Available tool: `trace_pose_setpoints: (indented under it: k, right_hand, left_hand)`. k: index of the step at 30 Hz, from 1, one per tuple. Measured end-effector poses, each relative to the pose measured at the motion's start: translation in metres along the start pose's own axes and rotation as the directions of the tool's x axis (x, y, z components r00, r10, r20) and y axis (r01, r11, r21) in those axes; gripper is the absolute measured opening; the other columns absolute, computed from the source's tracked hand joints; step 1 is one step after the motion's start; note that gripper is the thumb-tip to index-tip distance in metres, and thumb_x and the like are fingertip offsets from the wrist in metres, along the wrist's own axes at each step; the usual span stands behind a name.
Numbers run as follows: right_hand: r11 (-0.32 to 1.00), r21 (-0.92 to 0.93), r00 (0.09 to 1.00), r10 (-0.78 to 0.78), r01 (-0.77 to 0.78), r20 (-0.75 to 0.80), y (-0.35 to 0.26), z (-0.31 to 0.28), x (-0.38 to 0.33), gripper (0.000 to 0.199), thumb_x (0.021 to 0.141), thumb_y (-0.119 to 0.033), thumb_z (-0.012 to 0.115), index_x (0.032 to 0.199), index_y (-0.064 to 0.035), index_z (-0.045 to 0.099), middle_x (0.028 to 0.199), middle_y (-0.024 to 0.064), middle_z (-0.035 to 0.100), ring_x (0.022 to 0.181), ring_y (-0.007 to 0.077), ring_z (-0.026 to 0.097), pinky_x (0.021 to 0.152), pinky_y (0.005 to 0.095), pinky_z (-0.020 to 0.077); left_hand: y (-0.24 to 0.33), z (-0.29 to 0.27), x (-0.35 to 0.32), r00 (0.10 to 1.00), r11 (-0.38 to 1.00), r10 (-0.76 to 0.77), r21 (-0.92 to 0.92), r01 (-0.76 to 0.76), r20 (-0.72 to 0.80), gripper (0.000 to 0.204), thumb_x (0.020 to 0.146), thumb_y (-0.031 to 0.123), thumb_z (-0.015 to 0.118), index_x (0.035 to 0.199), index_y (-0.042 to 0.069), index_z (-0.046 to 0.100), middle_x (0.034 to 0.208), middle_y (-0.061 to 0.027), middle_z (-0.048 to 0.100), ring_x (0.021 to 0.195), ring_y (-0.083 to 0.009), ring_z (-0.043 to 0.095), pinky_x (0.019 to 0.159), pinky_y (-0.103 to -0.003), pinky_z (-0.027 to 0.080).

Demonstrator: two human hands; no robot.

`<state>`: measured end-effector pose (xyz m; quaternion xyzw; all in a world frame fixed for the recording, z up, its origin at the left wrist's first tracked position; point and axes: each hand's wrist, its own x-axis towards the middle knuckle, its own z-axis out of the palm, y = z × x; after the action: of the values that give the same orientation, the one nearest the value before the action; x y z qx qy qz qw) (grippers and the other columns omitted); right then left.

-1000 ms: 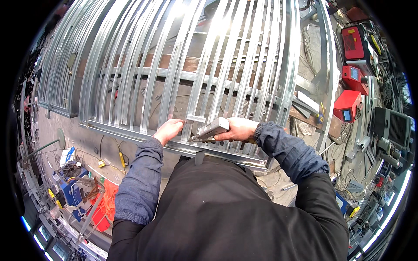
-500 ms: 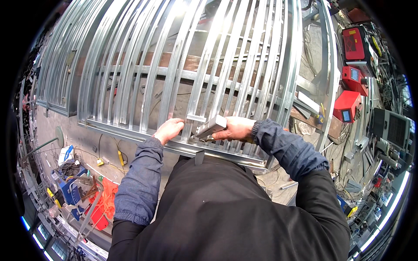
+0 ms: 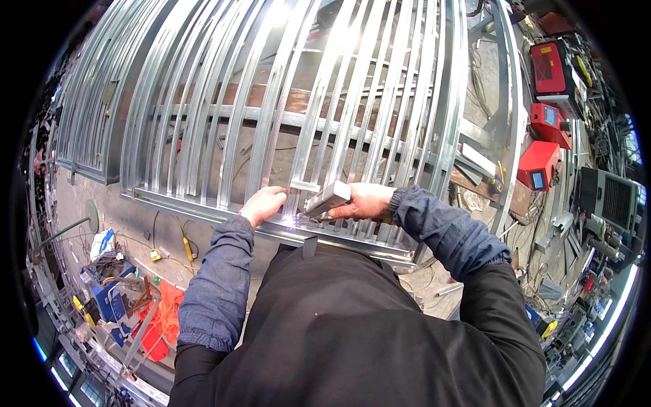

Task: The person welds small metal brackets onto a large metal frame structure using a handheld welding tool. The person repeatedly positions brackets and applies welds at multiple points along the frame.

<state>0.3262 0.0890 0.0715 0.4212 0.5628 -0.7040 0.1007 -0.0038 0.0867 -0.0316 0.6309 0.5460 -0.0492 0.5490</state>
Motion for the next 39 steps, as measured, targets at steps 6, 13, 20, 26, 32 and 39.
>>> trace_pose_setpoints:
  k: [6, 13, 20, 26, 32, 39]
  right_hand:
    - [0.999, 0.017, 0.999, -0.034, 0.035, -0.007, 0.001, 0.002, 0.000, 0.059, 0.101, -0.050, 0.075, 0.143, -0.0089, 0.067, 0.119, 0.0126, 0.078, 0.109, 0.0251, 0.072, 0.099, 0.0397, 0.0561]
    - [1.000, -0.014, 1.000, -0.010, 0.010, -0.007, -0.008, 0.002, -0.003, 0.059, 0.101, -0.049, 0.075, 0.144, -0.0089, 0.066, 0.120, 0.0135, 0.078, 0.111, 0.0258, 0.072, 0.100, 0.0398, 0.0558]
    - [0.989, -0.051, 0.990, -0.138, 0.137, -0.015, 0.020, 0.005, 0.008, 0.060, 0.101, -0.048, 0.075, 0.145, -0.0091, 0.064, 0.126, 0.0152, 0.076, 0.116, 0.0285, 0.070, 0.104, 0.0407, 0.0541]
    - [0.999, -0.052, 1.000, -0.010, 0.010, -0.002, -0.018, -0.001, -0.015, 0.059, 0.101, -0.046, 0.077, 0.145, -0.0092, 0.065, 0.123, 0.0120, 0.076, 0.111, 0.0239, 0.070, 0.098, 0.0390, 0.0566]
    - [0.994, 0.093, 0.998, -0.047, 0.050, -0.036, -0.015, 0.000, -0.023, 0.060, 0.101, -0.047, 0.076, 0.145, -0.0080, 0.064, 0.116, 0.0085, 0.076, 0.099, 0.0183, 0.068, 0.086, 0.0352, 0.0582]
    - [0.991, 0.081, 0.992, -0.103, 0.110, -0.078, -0.006, 0.016, 0.009, 0.057, 0.105, -0.046, 0.072, 0.144, -0.0066, 0.064, 0.108, 0.0102, 0.076, 0.088, 0.0186, 0.069, 0.081, 0.0355, 0.0595]
  left_hand:
    - [-0.001, 0.002, 0.001, 1.000, 1.000, -0.019, 0.000, 0.019, -0.018, 0.049, 0.095, 0.026, 0.054, 0.129, -0.005, 0.070, 0.124, -0.0248, 0.075, 0.120, -0.0372, 0.071, 0.105, -0.041, 0.053]
    - [0.000, 0.003, -0.001, 0.999, 0.999, -0.041, -0.034, 0.040, -0.026, 0.051, 0.095, 0.029, 0.054, 0.130, -0.003, 0.071, 0.130, -0.0254, 0.073, 0.126, -0.0390, 0.067, 0.110, -0.043, 0.051]
    - [-0.004, 0.006, 0.002, 0.999, 0.999, -0.028, -0.034, 0.027, -0.036, 0.047, 0.094, 0.023, 0.055, 0.129, -0.005, 0.070, 0.124, -0.0238, 0.076, 0.118, -0.0364, 0.071, 0.104, -0.041, 0.053]
    - [-0.002, 0.006, 0.000, 0.997, 0.993, -0.075, -0.091, 0.073, -0.019, 0.046, 0.093, 0.023, 0.054, 0.126, -0.005, 0.071, 0.120, -0.0243, 0.076, 0.113, -0.0380, 0.071, 0.101, -0.042, 0.054]
    - [-0.002, 0.004, 0.007, 0.999, 0.998, -0.006, 0.069, 0.009, -0.039, 0.043, 0.092, 0.026, 0.053, 0.117, -0.004, 0.073, 0.116, -0.0270, 0.075, 0.111, -0.0431, 0.071, 0.098, -0.047, 0.054]
    - [0.006, -0.005, 0.011, 0.996, 0.988, -0.073, 0.143, 0.065, 0.057, 0.047, 0.092, 0.033, 0.055, 0.118, 0.002, 0.077, 0.122, -0.0246, 0.075, 0.119, -0.0433, 0.069, 0.105, -0.048, 0.053]
